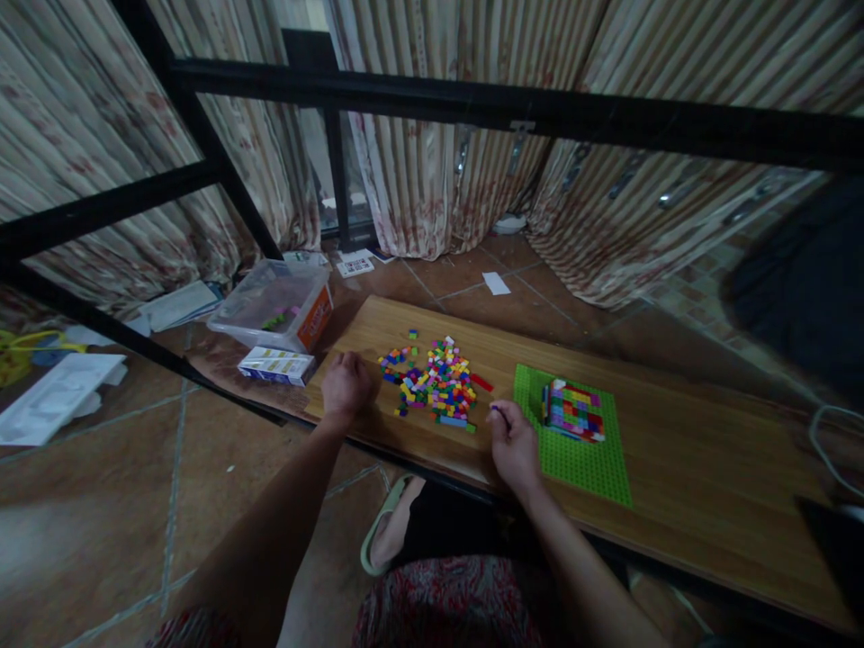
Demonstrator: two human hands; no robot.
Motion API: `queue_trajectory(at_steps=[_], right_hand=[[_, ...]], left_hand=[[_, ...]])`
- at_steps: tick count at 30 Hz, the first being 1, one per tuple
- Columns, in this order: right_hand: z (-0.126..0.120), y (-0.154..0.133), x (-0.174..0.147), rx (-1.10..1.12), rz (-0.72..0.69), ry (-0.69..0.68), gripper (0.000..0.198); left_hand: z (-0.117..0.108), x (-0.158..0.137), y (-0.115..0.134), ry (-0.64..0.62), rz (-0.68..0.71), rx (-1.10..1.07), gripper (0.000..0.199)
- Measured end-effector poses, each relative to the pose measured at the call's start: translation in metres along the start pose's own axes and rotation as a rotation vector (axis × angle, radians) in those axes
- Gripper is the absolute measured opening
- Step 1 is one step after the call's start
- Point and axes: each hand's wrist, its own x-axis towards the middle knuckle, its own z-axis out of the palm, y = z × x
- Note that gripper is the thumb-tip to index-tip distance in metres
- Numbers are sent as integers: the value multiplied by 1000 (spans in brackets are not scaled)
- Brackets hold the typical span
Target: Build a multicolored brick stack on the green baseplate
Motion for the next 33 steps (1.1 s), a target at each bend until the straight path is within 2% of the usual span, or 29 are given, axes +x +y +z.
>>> queue_trajectory(at_steps=[7,12,17,21,26,30,33], right_hand=[[10,5,15,-86,35,42,30],[12,3,27,-211,20,-40,30],[9,3,35,-217,-15,-129,32],[6,4,35,-164,25,-151,33],[5,2,34,-83,78,-111,29],[-4,0,27,139,139,-132,28],[-21,-1,21,272,158,-131,29]], left_hand=[[-1,0,1,2,-2,-14,23],[-1,1,1,-3,-10,12,24],[-1,0,1,-5,-14,12,25],[-1,0,0,3,0,8,25],[-2,0,1,4,-6,14,26],[-2,0,1,-3,-4,17,26],[0,2,-1,9,-2,28,27]])
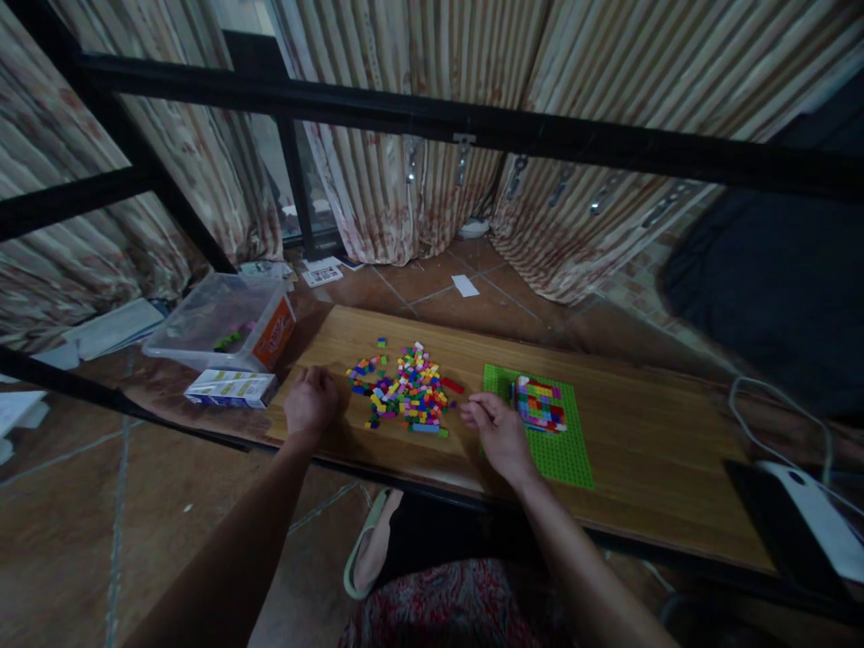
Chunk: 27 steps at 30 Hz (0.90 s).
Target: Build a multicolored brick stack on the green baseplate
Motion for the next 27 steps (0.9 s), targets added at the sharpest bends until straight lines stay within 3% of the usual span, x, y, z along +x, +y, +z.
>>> queue_trajectory(at_steps=[8,12,16,21,27], right_hand=[[-75,4,5,-85,-31,261,40],[-99,15,19,-292,-55,323,40],[-107,22,31,-438,-148,376,39],[-107,27,38,-278,-30,389,37],[-108,29,40,-266,-34,350,40]], left_hand=[[-2,1,1,-8,-2,15,28],[-3,1,1,2,1,18,28],[-1,2,0,6,3,25,29],[-2,2,1,-1,-4,34,27],[-6,1,4,-15,-15,36,27]])
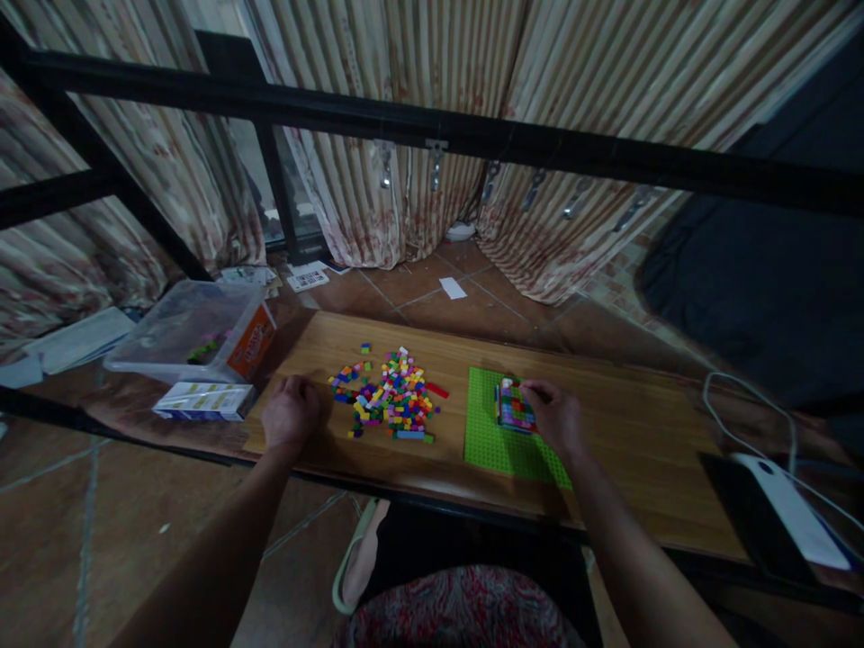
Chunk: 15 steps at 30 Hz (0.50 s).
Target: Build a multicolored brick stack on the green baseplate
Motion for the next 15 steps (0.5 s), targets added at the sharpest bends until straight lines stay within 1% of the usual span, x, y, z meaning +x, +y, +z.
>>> queue_trajectory(at_steps=[5,15], right_hand=[[1,-1,4,-71,-47,-52,34],[5,4,12,-97,-28,-131,33]], left_hand=[[0,0,0,1,7,2,26],[1,0,0,-16,-17,-9,27]])
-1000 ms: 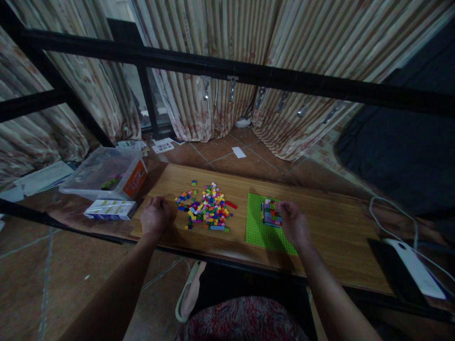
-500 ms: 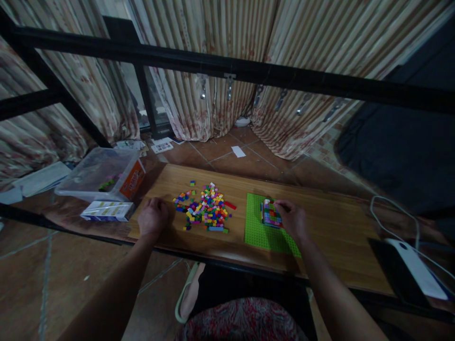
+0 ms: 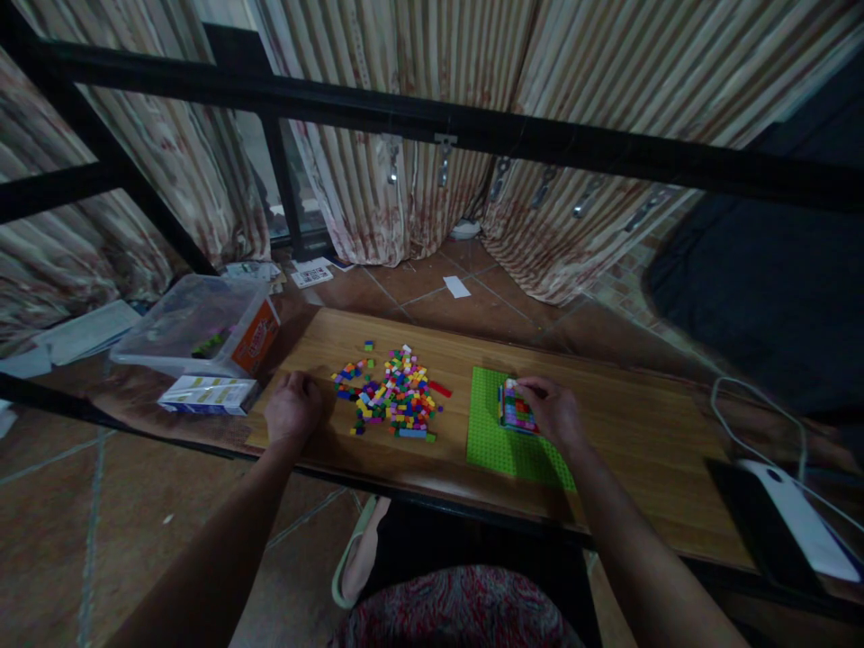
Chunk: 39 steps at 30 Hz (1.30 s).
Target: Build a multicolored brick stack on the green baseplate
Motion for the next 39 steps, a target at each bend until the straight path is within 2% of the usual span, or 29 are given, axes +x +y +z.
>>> queue_trajectory(at_steps=[17,25,29,34,39], right_hand=[[-3,-7,0,-38,3,33,33],[-6,1,6,-129,-20,151,38],[0,1,11,-155,-68,101,37],[3,0,12,-62,5,2,36],[1,2,12,-39,38,-41,39]], left_hand=[[2,1,-1,-6,10,-16,28],[1,0,0,-5,16,-9,27],[1,0,0,5,15,1,28],[2,0,-1,16,27,-4,28],[1,0,0,5,31,0,28]])
